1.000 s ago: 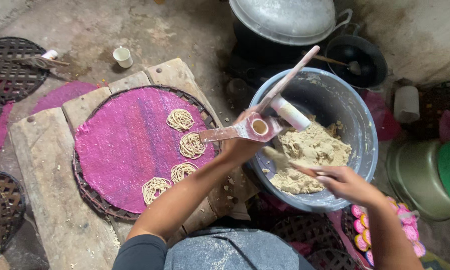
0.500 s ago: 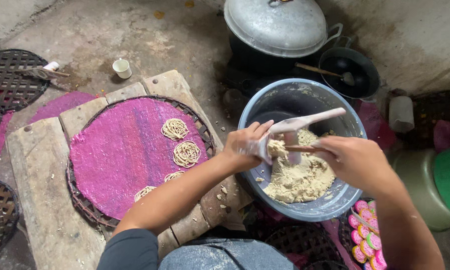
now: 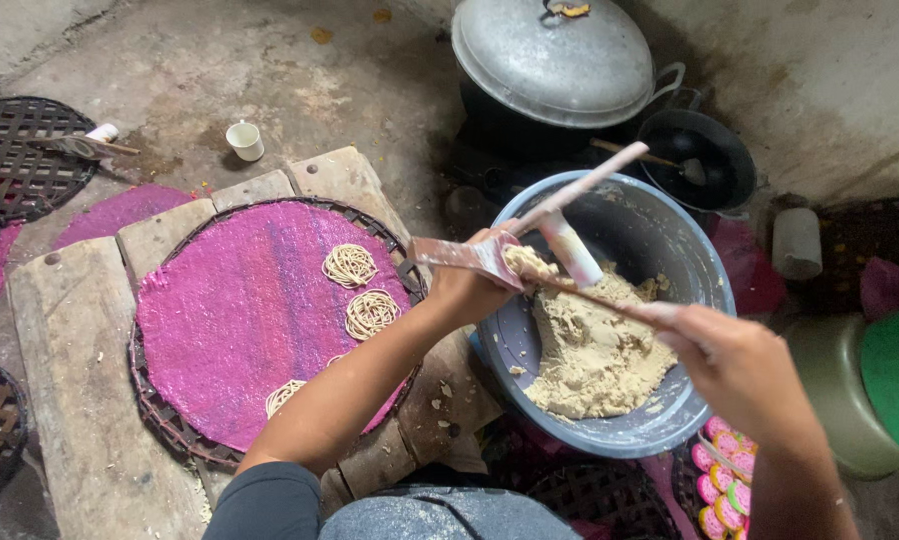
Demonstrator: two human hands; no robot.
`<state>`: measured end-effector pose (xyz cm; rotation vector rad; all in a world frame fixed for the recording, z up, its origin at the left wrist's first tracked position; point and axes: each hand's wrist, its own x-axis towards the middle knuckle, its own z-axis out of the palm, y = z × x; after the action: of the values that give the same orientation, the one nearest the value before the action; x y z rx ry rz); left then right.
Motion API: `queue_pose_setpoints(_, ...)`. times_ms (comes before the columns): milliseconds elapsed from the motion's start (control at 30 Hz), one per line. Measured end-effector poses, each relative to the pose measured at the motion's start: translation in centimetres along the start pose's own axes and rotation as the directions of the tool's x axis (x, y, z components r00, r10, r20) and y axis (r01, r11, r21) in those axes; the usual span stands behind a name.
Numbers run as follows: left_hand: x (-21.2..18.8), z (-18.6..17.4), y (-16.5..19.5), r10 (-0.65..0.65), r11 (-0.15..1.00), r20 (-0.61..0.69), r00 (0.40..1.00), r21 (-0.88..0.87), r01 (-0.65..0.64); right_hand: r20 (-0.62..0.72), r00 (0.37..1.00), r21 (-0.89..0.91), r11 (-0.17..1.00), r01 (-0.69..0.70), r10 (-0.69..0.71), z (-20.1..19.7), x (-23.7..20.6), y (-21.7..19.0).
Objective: The person uses a manual noodle press to extrude dough into thin strands, forming them into circular nests on a pink mat inside a woven basket. They repeatedly scoop dough from a large bowl, load it into the press, and push the plunger to form noodles, then arrange the nests on the mat.
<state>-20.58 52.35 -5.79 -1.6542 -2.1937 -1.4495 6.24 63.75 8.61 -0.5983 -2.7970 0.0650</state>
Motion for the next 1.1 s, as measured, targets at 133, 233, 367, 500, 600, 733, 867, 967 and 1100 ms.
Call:
queue_pose_setpoints(133,-0.1,0.5,0.9,0.164,0.986,0.140,0.976,0.004,-0.166,0.112,0.992,-0.167,0.985,-0.040,0.059,0.5,0.7,-0.6)
queue_pose_setpoints(233,-0.6,1.6,2.3,0.120,0.989,0.215,0.969,0.061,-0.135,0.127,0.985,-0.293,0.944,0.152,-0.119,0.9,1.9,-2.6)
queue_pose_setpoints(367,-0.8,2.0,1.8,0.151,0.985,0.139,0.979,0.065,-0.161,0.093,0.978,-0.324,0.924,0.205,-0.184,0.4,1.6,-4.5)
queue_pose_setpoints(500,-0.2,0.9,-0.6,-0.140,0.990,0.190,0.972,0.038,0.136,0.017,0.999,-0.145,0.989,-0.034,0.037,-1.8,-0.9,-1.6)
queue_pose_setpoints(600,-0.5,0.8,-0.3,-0.083,0.995,-0.026,0.996,-0.052,0.082,-0.041,0.989,0.140,0.981,-0.135,0.142,2.2,-1.9,-0.3)
queue_pose_setpoints(733,0.0,1.2,1.5,0.011,0.997,-0.111,0.994,0.073,-0.003,0.064,0.965,0.399,0.879,-0.260,0.256,11.5,-2.4,-0.8)
queue_pose_setpoints(867,1.1,0.8,1.6,-0.172,0.970,-0.003,0.985,0.172,0.170,0.178,0.938,0.598,0.725,-0.342,0.296,14.6,-5.2,-1.7)
queue_pose_setpoints(967,1.1,0.7,1.0,-0.109,0.977,-0.037,0.993,0.181,0.114,0.355,0.871,0.777,0.410,-0.478,0.341,13.2,-5.7,-0.8)
queue_pose_setpoints(1100,0.7,1.3,1.0,-0.115,0.983,0.014,0.993,0.146,0.112,0.361,0.831,0.832,0.256,-0.492,0.423,12.8,-4.3,0.6)
